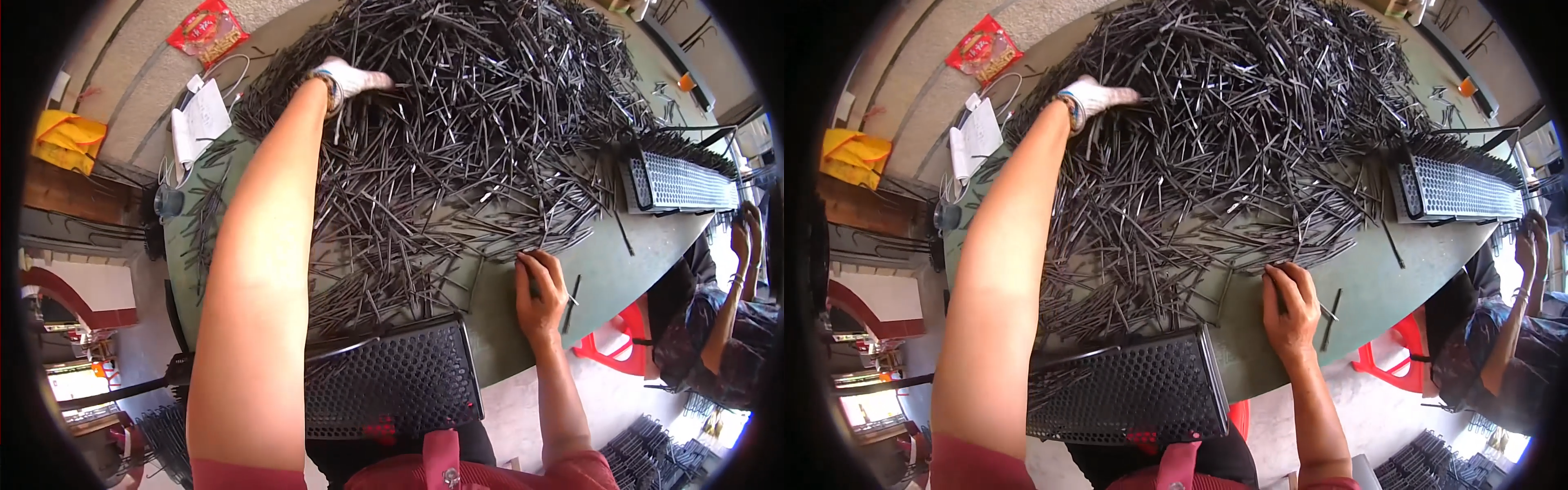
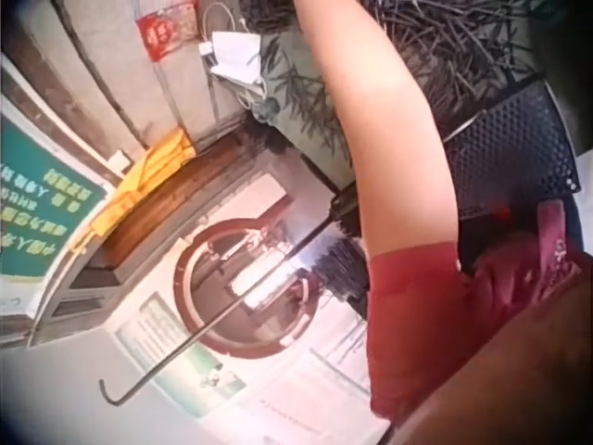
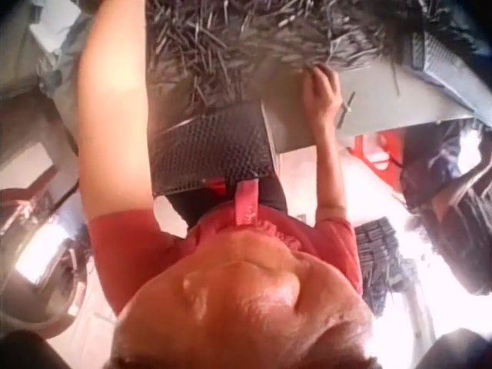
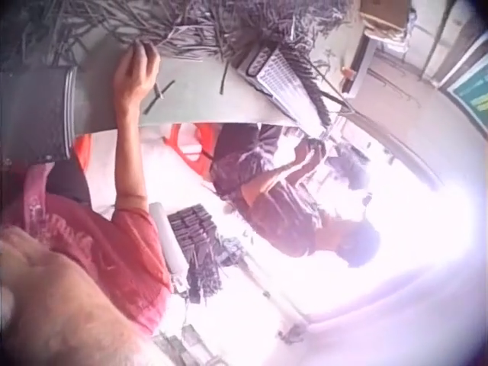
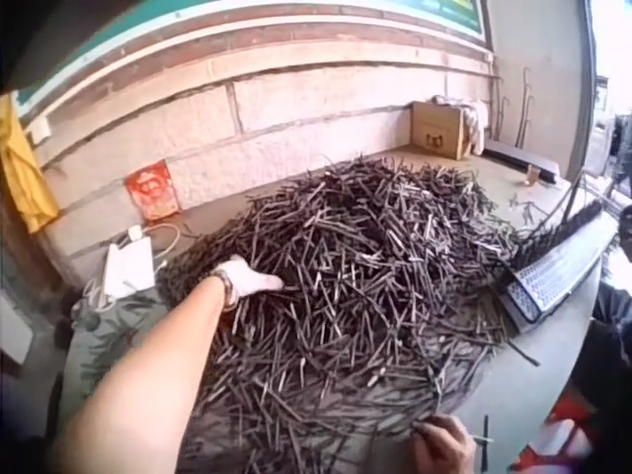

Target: Sorting thin metal rods and inserting them into a grid holder for assembly.

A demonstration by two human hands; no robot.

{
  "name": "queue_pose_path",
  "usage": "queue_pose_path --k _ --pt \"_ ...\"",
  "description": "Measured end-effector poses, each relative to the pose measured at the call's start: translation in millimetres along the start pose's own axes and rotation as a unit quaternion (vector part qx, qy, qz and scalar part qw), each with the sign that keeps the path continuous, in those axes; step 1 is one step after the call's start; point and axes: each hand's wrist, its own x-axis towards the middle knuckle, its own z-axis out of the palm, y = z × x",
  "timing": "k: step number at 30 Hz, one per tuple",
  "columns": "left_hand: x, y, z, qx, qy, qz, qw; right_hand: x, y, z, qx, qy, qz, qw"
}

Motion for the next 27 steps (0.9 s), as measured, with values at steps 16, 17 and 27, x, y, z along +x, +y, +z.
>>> queue_pose_path --k 16,17,27 --pt "-34 -12 15 0.104 0.074 -0.051 0.990 3 -2 4 0.080 0.014 -0.001 0.997" --pt "-42 -6 20 0.128 0.063 -0.054 0.988 2 -1 3 0.083 0.017 -0.003 0.996" --pt "-167 -17 40 0.322 -0.062 0.075 0.942 0 -6 -1 0.097 0.021 -0.002 0.995"
